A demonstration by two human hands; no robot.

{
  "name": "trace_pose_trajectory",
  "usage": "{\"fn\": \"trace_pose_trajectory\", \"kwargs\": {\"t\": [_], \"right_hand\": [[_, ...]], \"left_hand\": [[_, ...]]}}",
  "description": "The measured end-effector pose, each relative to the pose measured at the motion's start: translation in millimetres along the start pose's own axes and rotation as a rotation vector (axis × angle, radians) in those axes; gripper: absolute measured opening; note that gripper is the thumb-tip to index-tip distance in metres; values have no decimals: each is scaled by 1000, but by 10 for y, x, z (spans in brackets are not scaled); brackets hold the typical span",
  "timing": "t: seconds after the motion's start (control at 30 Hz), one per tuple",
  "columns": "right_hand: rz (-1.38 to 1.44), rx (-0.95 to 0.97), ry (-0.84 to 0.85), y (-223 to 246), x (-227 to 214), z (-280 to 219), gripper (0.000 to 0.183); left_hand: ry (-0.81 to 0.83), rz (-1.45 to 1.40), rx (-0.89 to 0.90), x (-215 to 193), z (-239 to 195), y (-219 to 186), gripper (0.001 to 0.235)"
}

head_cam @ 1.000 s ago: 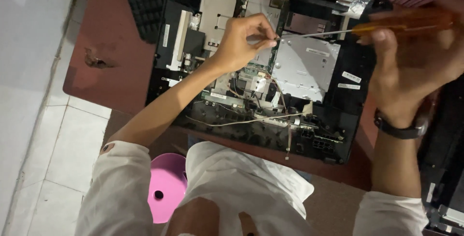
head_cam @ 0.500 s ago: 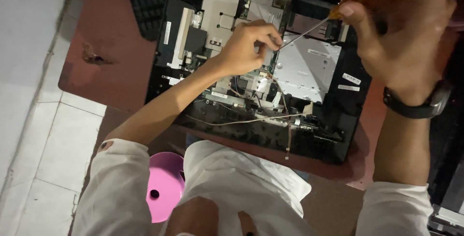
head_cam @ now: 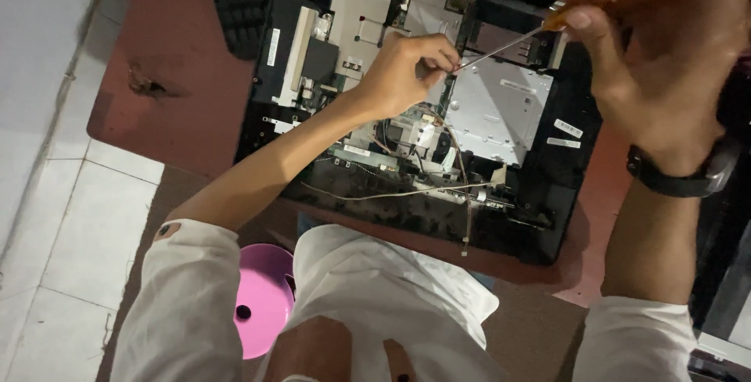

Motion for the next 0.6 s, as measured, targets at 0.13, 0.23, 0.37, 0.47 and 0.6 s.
{"fn": "trace_pose_trajectory", "kwargs": {"t": [0.13,0.23,0.37,0.47,0.6], "right_hand": [[23,-28,-8,-47,-50,-77,39],[48,-30,-38,-26,-39,-108,40],[37,-48,-76,-53,-61,-171,41],[-32,-5,-83,-24,-66,-214,42],[-38,-39,-69,-95,-73,-281,38]], "left_hand": [[4,-51,-62,-17,5,-43,23],[5,-52,-61,-15,12,-34,25],[-8,-94,-55,-43,22,-61,30],[-22,-86,-39,-43,37,-55,29],[-21,-80,-15,-47,33,-61,30]]}}
Point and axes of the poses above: each hand's wrist, its own z-axis towards the middle knuckle, its own x-axis out of the palm, y = z × x, the point moved 3 cm from there along z, towards the middle knuckle, and after that the axes turned 5 degrees about -x, right-handed, at the moved point
